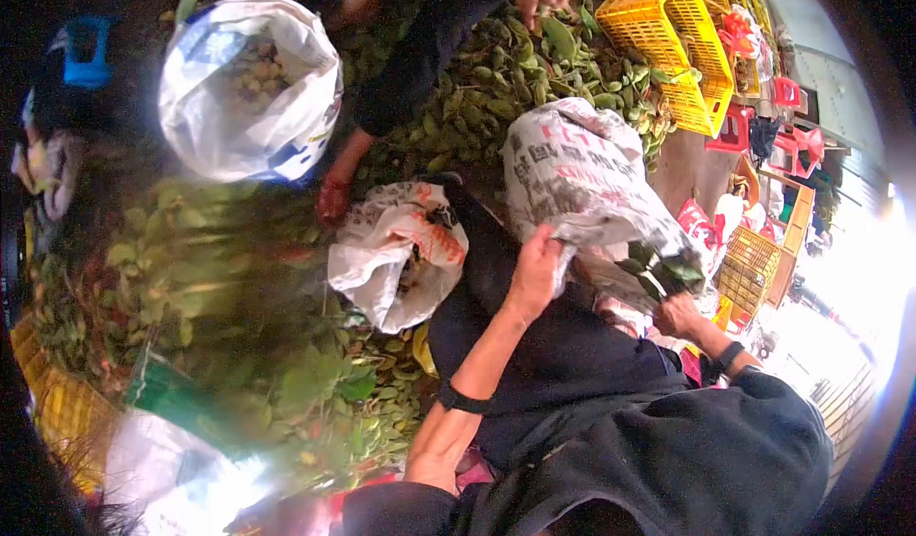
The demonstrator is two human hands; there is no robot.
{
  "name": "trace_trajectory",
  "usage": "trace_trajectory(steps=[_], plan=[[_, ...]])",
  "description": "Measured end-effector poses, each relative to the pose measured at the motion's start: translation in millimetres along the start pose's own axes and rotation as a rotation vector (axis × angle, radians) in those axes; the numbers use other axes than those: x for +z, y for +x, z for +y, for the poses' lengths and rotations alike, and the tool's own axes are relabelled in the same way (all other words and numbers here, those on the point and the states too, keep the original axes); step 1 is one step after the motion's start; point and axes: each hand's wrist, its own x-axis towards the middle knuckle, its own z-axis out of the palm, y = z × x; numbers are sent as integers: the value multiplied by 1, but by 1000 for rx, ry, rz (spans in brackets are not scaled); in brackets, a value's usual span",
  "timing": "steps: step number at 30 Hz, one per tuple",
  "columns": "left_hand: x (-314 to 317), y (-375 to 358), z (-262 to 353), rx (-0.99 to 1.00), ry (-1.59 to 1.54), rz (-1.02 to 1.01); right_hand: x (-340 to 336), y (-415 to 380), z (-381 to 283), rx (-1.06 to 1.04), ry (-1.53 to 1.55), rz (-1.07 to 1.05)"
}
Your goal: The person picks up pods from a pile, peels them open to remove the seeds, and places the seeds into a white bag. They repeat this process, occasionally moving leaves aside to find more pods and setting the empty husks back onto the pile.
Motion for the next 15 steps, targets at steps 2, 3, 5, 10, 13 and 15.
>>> trace_trajectory(steps=[2,3,5,10,13,15], plan=[[31,-41,42,-5,-10,-100,-28,-47,2,-22,107,71],[47,-59,56,3,-50,-142,-61,-72,-3,-61,162,122],[73,-89,84,114,-193,-240,-110,-106,-3,31,259,-60],[65,-53,113,186,-107,44,-158,-80,-39,73,127,-20],[25,-52,107,275,-180,106,-136,-71,-49,49,48,-173],[17,-87,113,222,-519,75,-149,-84,-51,-20,73,-151]])
